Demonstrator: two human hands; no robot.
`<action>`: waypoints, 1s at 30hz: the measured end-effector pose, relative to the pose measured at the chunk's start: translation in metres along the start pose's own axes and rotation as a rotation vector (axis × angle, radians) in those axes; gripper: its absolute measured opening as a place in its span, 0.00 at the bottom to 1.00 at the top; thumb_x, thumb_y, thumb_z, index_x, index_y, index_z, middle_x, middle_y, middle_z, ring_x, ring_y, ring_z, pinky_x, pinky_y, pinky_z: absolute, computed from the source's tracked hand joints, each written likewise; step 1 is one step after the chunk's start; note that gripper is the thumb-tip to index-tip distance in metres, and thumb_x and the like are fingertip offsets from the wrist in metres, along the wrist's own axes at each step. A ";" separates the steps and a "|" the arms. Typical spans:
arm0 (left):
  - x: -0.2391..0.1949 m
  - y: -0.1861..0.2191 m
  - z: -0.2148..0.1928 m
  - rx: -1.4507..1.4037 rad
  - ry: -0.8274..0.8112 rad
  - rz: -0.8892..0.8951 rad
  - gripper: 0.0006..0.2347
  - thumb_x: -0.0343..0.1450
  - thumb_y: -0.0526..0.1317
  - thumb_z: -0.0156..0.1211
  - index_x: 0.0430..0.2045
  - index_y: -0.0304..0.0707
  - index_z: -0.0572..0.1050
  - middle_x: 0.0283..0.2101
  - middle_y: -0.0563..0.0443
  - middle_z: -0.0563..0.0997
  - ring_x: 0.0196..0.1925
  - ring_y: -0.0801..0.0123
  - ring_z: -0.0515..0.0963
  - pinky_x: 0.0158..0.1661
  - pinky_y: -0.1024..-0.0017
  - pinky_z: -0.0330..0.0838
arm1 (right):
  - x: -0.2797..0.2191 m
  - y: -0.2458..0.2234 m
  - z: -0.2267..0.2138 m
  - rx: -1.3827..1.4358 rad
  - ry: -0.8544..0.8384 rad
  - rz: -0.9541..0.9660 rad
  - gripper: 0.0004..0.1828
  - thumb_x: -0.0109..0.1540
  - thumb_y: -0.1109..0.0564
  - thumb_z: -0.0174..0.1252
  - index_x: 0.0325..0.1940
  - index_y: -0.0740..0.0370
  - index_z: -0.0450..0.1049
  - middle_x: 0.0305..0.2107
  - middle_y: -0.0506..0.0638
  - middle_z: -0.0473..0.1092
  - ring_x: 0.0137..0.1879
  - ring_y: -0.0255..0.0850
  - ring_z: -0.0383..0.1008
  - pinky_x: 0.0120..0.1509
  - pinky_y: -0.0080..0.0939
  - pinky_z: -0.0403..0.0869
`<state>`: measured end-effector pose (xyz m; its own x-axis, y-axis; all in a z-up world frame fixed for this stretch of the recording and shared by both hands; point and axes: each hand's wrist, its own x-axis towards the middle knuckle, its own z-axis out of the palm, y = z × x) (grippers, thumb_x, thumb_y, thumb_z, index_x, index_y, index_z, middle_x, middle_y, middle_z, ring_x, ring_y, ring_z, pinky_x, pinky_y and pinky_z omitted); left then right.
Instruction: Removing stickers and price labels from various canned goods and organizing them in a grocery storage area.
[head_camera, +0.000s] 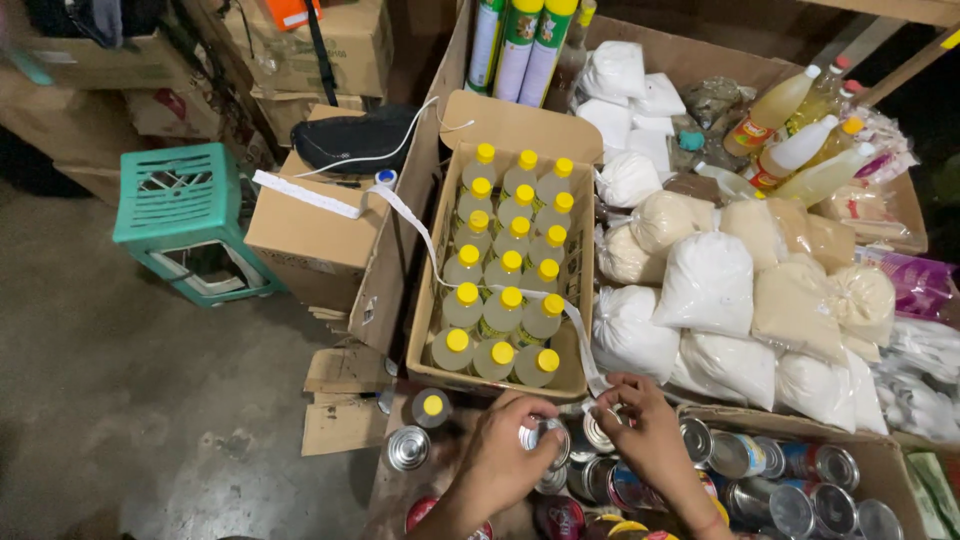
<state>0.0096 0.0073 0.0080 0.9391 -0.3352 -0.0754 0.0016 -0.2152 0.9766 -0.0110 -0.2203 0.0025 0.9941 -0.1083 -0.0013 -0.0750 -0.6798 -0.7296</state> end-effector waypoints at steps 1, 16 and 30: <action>0.001 -0.003 0.001 0.000 0.001 0.005 0.10 0.63 0.40 0.69 0.35 0.40 0.81 0.40 0.50 0.81 0.39 0.64 0.83 0.42 0.69 0.76 | 0.003 0.015 0.006 -0.001 0.004 -0.004 0.08 0.54 0.56 0.66 0.34 0.62 0.80 0.45 0.54 0.76 0.44 0.44 0.78 0.49 0.42 0.75; 0.075 -0.058 0.058 -0.501 -0.135 -0.178 0.10 0.68 0.38 0.66 0.40 0.35 0.81 0.37 0.52 0.84 0.38 0.75 0.81 0.40 0.77 0.75 | -0.007 -0.010 -0.015 -0.097 0.207 0.219 0.13 0.54 0.52 0.67 0.38 0.61 0.82 0.28 0.57 0.76 0.35 0.49 0.74 0.41 0.46 0.74; 0.123 -0.006 0.059 -0.813 -0.127 -0.209 0.15 0.67 0.24 0.57 0.48 0.28 0.75 0.42 0.46 0.84 0.41 0.67 0.84 0.44 0.73 0.77 | -0.026 0.020 0.011 -0.421 0.172 -0.555 0.12 0.46 0.55 0.71 0.29 0.59 0.78 0.31 0.52 0.74 0.43 0.52 0.73 0.51 0.51 0.72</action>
<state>0.1054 -0.0865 -0.0189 0.8464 -0.4728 -0.2450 0.4628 0.4255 0.7777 -0.0376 -0.2231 -0.0199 0.8704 0.2456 0.4267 0.3802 -0.8859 -0.2659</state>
